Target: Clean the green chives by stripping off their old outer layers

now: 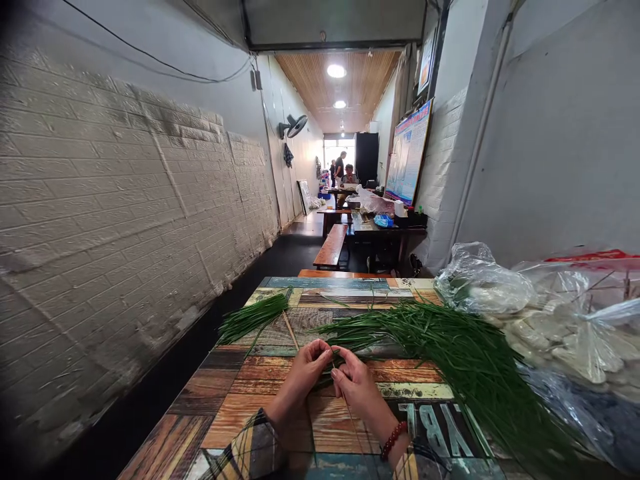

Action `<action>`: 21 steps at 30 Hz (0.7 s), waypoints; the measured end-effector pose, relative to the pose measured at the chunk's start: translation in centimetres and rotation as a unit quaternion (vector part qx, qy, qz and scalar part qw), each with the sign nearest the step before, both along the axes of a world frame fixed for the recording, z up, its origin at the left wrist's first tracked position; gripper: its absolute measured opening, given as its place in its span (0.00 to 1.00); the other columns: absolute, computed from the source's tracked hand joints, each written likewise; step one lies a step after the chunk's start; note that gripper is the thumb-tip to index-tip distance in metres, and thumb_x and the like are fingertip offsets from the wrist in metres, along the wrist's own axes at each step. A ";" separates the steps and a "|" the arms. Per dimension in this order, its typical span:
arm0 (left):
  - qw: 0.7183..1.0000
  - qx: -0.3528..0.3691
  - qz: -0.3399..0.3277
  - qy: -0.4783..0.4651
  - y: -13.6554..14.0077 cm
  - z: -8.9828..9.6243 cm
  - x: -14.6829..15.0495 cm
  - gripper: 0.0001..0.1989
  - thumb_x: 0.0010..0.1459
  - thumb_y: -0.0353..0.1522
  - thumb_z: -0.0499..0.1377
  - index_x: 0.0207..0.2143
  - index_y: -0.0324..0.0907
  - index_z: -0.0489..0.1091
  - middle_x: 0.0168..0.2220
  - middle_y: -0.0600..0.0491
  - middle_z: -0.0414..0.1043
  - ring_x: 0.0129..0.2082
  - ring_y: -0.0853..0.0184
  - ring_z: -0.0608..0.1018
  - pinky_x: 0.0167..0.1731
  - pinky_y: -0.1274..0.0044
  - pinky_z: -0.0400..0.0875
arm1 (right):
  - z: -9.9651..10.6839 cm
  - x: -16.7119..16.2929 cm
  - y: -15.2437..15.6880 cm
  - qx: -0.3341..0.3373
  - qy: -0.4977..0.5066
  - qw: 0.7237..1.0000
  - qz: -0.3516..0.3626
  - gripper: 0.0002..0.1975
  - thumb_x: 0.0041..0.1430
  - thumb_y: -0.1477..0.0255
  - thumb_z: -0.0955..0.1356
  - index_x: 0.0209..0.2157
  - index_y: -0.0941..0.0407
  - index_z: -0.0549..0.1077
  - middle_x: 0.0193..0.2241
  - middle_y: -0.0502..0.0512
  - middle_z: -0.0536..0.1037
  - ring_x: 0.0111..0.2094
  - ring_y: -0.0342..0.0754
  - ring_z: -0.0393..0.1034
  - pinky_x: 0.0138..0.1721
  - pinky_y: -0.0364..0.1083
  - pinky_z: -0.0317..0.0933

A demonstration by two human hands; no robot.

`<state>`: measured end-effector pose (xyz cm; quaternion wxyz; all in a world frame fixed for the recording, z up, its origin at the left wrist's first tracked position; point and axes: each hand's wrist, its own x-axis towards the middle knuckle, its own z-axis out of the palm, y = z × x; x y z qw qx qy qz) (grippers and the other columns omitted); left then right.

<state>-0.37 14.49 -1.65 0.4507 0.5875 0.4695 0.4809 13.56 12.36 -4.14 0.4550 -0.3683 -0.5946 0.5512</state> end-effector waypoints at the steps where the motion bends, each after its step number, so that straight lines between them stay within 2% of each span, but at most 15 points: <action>1: 1.000 0.001 -0.001 0.000 0.0 -0.1 0.0 0.11 0.49 0.37 0.57 0.23 0.38 0.64 0.22 0.56 0.61 0.24 0.73 0.62 0.26 0.81 0.57 | 0.0 0.0 0.0 -0.001 0.001 1.000 0.000 0.27 0.55 0.61 0.66 0.53 0.62 0.62 0.14 0.42 0.65 0.16 0.39 0.56 0.20 0.41 0.47; 6: 1.000 0.019 -0.005 0.018 0.1 -0.5 -0.2 0.11 0.50 0.37 0.56 0.23 0.38 0.64 0.23 0.56 0.62 0.25 0.72 0.64 0.27 0.80 0.59 | -0.4 0.1 0.1 0.008 0.003 1.000 0.006 0.27 0.56 0.62 0.65 0.53 0.62 0.62 0.15 0.43 0.66 0.17 0.39 0.55 0.20 0.41 0.47; 13: 0.993 0.056 0.003 0.101 -0.4 -0.2 -0.2 0.10 0.54 0.35 0.53 0.25 0.38 0.66 0.25 0.54 0.67 0.27 0.70 0.67 0.29 0.79 0.60 | -0.8 0.2 0.4 0.013 -0.004 1.000 -0.005 0.24 0.57 0.64 0.65 0.52 0.62 0.63 0.15 0.43 0.66 0.16 0.39 0.54 0.19 0.40 0.46; 21: 0.977 0.099 0.027 0.186 -0.9 0.2 -0.2 0.07 0.54 0.31 0.52 0.26 0.39 0.66 0.26 0.53 0.69 0.28 0.69 0.69 0.30 0.78 0.60 | -0.7 0.3 0.3 0.013 -0.009 1.000 -0.014 0.22 0.57 0.64 0.65 0.50 0.62 0.65 0.14 0.43 0.65 0.17 0.39 0.56 0.20 0.40 0.49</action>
